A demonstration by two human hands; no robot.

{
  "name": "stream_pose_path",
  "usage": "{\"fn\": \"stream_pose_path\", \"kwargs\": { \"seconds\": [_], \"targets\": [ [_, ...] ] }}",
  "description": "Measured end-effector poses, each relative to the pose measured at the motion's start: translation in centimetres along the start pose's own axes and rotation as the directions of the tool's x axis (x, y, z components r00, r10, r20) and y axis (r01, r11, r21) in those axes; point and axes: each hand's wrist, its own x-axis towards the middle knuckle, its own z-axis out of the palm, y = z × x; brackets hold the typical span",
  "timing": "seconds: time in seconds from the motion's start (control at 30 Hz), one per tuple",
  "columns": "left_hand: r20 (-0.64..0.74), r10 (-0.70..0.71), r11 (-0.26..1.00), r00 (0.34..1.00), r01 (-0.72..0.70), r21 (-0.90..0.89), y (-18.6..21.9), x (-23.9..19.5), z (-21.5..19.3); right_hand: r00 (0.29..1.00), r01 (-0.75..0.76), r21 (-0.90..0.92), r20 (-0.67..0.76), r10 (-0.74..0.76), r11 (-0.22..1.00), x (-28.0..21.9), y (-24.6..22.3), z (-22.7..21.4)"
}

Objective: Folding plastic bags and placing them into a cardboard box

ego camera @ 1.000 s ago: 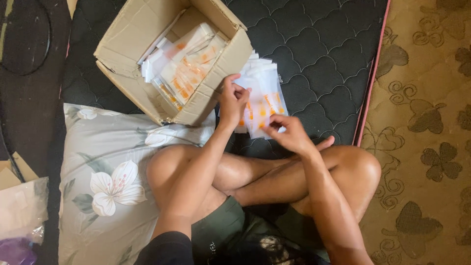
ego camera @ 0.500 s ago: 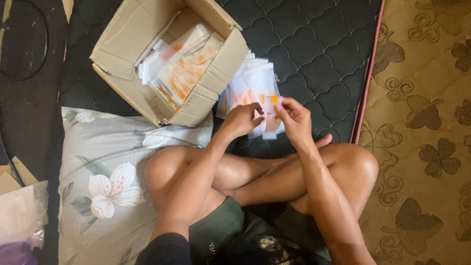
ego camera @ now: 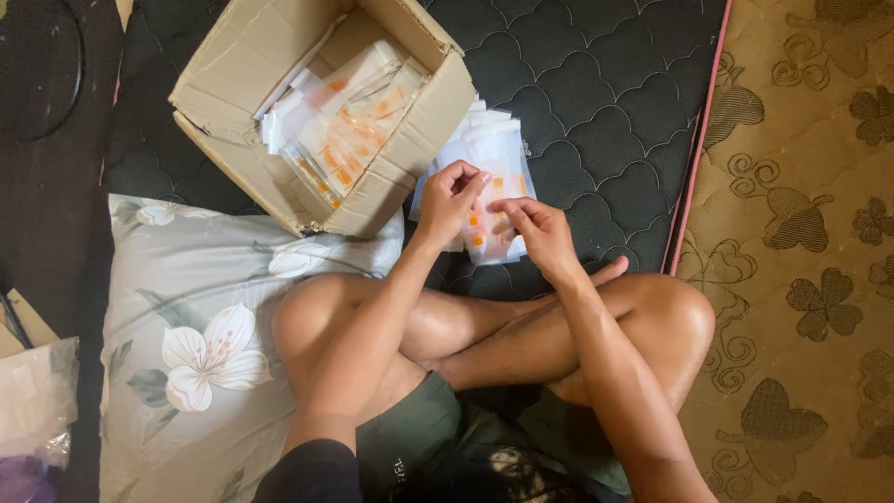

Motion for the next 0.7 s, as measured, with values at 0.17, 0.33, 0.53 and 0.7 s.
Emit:
{"fn": "stream_pose_path", "kwargs": {
  "seconds": [0.17, 0.33, 0.53, 0.7],
  "targets": [
    [-0.107, -0.012, 1.0, 0.994, 0.01, -0.014, -0.9, 0.9, -0.4, 0.981, -0.126, 0.057, 0.158, 0.115, 0.99, 0.5, 1.7, -0.4],
    [-0.175, -0.093, 0.996, 0.98, 0.091, -0.017, -0.9, 1.1, -0.9, 0.919, -0.21, -0.054, 0.331, 0.216, 0.976, -0.1, 0.4, -0.6],
    [-0.2, -0.108, 0.994, 0.974, 0.111, 0.003, -1.5, 1.4, -0.9, 0.744, -0.154, -0.285, 0.596, 0.301, 0.946, 0.3, 0.5, -1.4],
    [-0.2, -0.116, 0.993, 0.973, 0.117, -0.009, -1.1, 1.3, -0.9, 0.688, -0.141, -0.36, 0.634, 0.353, 0.922, 0.4, 0.2, -1.4]
  ]
}}
